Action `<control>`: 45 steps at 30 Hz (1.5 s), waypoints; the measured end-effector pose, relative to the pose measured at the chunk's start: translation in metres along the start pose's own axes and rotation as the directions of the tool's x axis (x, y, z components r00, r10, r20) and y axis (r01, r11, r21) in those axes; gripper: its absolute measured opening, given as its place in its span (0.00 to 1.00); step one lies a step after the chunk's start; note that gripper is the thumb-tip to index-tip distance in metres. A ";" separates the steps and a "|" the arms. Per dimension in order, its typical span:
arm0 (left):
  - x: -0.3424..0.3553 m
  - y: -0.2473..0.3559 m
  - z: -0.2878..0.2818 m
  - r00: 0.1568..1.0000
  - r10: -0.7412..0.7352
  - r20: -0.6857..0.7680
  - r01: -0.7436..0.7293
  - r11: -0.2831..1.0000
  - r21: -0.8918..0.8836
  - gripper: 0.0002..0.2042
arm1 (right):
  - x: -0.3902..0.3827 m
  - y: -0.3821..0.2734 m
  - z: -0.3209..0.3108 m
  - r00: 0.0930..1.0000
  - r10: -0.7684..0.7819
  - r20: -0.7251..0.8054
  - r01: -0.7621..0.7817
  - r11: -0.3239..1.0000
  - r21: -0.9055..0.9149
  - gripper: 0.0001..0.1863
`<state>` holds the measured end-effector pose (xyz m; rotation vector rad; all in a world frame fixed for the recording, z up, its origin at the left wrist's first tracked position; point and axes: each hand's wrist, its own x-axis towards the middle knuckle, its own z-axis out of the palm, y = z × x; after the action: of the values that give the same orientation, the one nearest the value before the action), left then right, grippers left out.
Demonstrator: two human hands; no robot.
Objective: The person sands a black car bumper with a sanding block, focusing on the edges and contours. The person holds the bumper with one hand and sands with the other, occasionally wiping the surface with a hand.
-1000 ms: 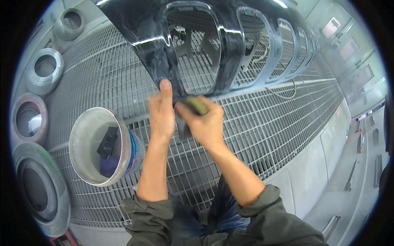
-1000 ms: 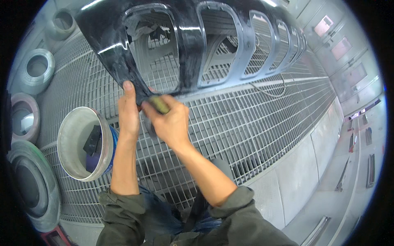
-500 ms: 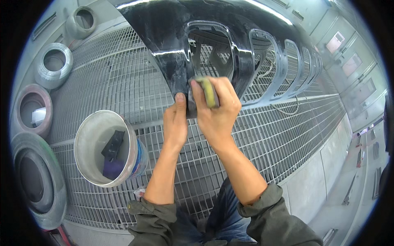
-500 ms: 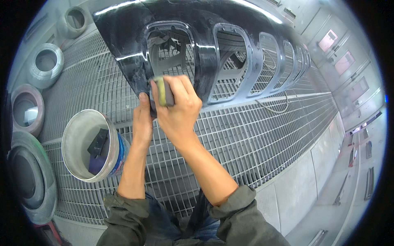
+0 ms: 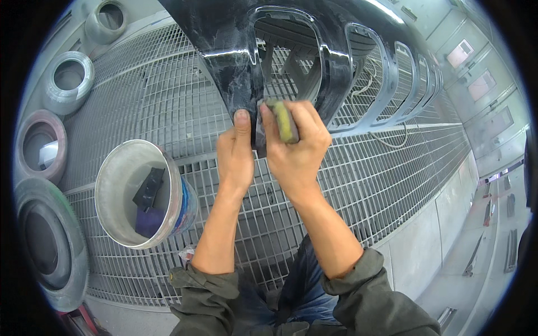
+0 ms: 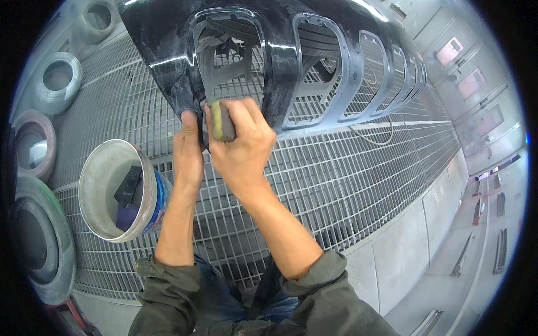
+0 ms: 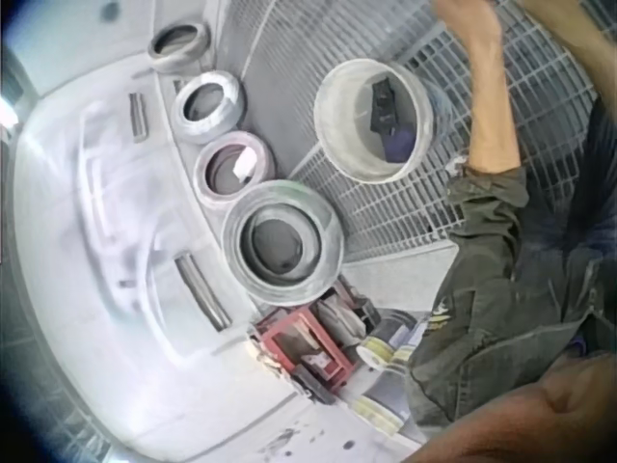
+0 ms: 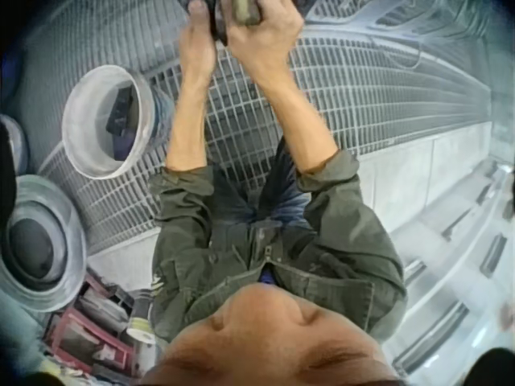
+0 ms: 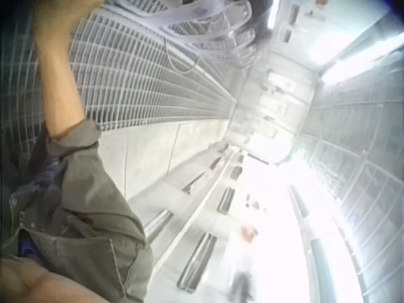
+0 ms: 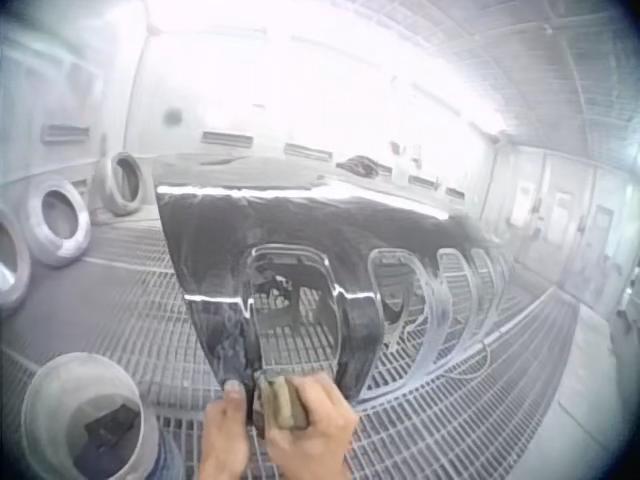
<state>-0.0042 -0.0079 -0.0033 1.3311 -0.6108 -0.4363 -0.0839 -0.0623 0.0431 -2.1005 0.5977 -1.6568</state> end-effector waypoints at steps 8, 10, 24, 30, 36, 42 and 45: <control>0.000 -0.010 -0.006 1.000 -0.004 -0.023 0.005 0.999 0.053 0.39 | -0.030 0.015 -0.014 0.989 0.019 0.150 0.014 0.975 -0.220 0.09; 0.002 -0.015 -0.007 0.999 0.023 -0.048 -0.020 0.999 0.046 0.39 | -0.029 0.013 -0.012 0.990 0.004 0.142 0.020 0.986 -0.165 0.09; -0.005 0.000 -0.003 0.999 0.022 -0.039 -0.015 0.985 0.174 0.40 | 0.075 -0.020 0.017 0.998 0.033 0.057 -0.035 0.999 0.033 0.10; -0.008 0.004 0.002 0.998 0.018 -0.056 -0.012 0.993 0.113 0.40 | 0.125 -0.028 0.029 0.992 -0.089 0.092 0.114 0.941 -0.319 0.12; 0.002 -0.018 -0.005 0.999 0.005 -0.035 0.000 0.990 0.142 0.40 | 0.193 -0.028 -0.007 0.928 -0.146 0.342 0.268 0.900 -0.343 0.17; 0.001 -0.015 -0.007 1.000 0.017 0.001 -0.017 0.990 0.141 0.40 | 0.239 -0.013 -0.057 0.618 -0.624 0.478 0.786 0.485 -0.384 0.20; -0.003 -0.004 -0.002 1.000 -0.005 0.013 0.004 0.994 0.109 0.40 | 0.205 -0.001 -0.052 0.532 -0.576 0.621 0.846 0.402 -0.352 0.26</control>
<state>-0.0049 -0.0053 -0.0074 1.4343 -0.6498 -0.4206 -0.0919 -0.1780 0.2201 -3.4998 -0.0094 -1.3505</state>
